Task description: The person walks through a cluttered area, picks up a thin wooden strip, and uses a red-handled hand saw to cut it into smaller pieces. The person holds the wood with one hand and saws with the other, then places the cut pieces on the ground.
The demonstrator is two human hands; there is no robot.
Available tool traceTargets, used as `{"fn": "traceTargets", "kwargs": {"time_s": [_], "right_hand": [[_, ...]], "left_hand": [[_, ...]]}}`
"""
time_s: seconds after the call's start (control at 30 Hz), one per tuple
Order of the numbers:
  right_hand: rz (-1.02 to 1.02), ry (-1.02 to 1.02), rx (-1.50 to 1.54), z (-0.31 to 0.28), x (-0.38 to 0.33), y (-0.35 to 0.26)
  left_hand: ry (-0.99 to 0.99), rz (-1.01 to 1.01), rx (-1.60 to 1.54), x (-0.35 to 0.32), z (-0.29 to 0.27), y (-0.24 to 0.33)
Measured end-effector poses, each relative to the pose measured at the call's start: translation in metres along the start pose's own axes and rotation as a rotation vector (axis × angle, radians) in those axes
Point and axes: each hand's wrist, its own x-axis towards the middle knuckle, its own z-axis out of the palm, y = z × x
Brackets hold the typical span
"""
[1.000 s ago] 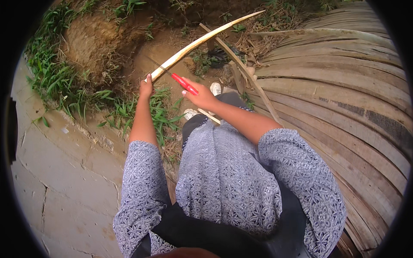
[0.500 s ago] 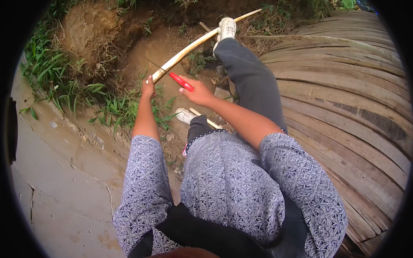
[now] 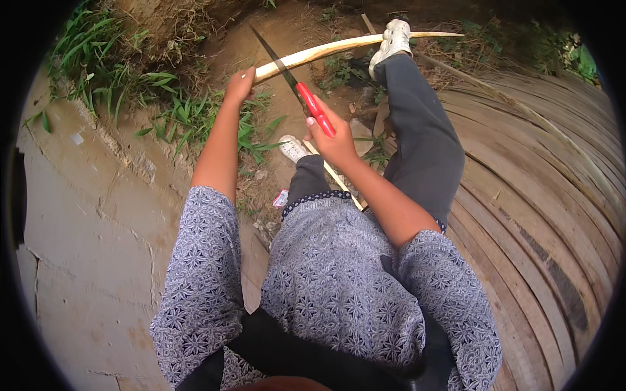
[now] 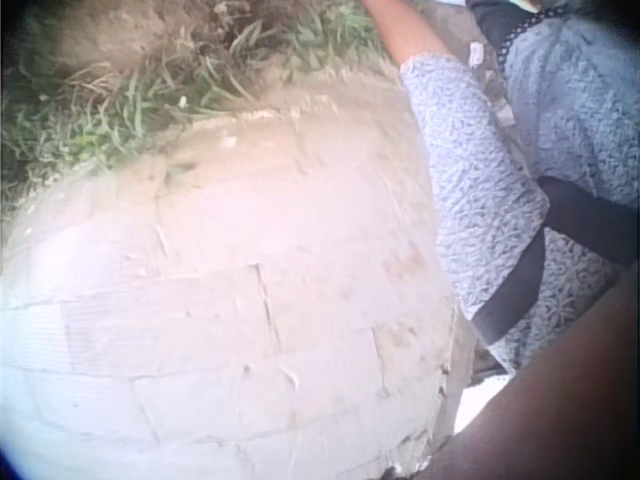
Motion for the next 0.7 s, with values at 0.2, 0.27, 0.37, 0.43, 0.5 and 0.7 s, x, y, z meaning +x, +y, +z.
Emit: {"fn": "traceTargets", "kwargs": {"time_s": [0.2, 0.27, 0.37, 0.43, 0.5, 0.7], "right_hand": [[-0.038, 0.052, 0.059, -0.020, 0.007, -0.039], [-0.038, 0.048, 0.072, -0.034, 0.012, -0.044], [-0.046, 0.044, 0.069, -0.047, 0.011, -0.034], [-0.030, 0.050, 0.091, -0.055, 0.014, -0.025], [-0.048, 0.072, 0.093, -0.061, 0.018, -0.020], [-0.116, 0.109, 0.000, -0.060, 0.032, -0.027]], "left_hand": [[0.028, -0.034, 0.406, -0.008, -0.033, 0.147], [0.013, 0.003, 0.540, -0.011, -0.028, 0.171], [-0.007, 0.024, 0.724, -0.016, -0.019, 0.184], [-0.038, -0.013, 0.752, -0.009, -0.010, 0.166], [-0.022, -0.064, 0.725, -0.013, 0.006, 0.150], [-0.031, -0.131, 0.740, -0.009, 0.015, 0.137]]}}
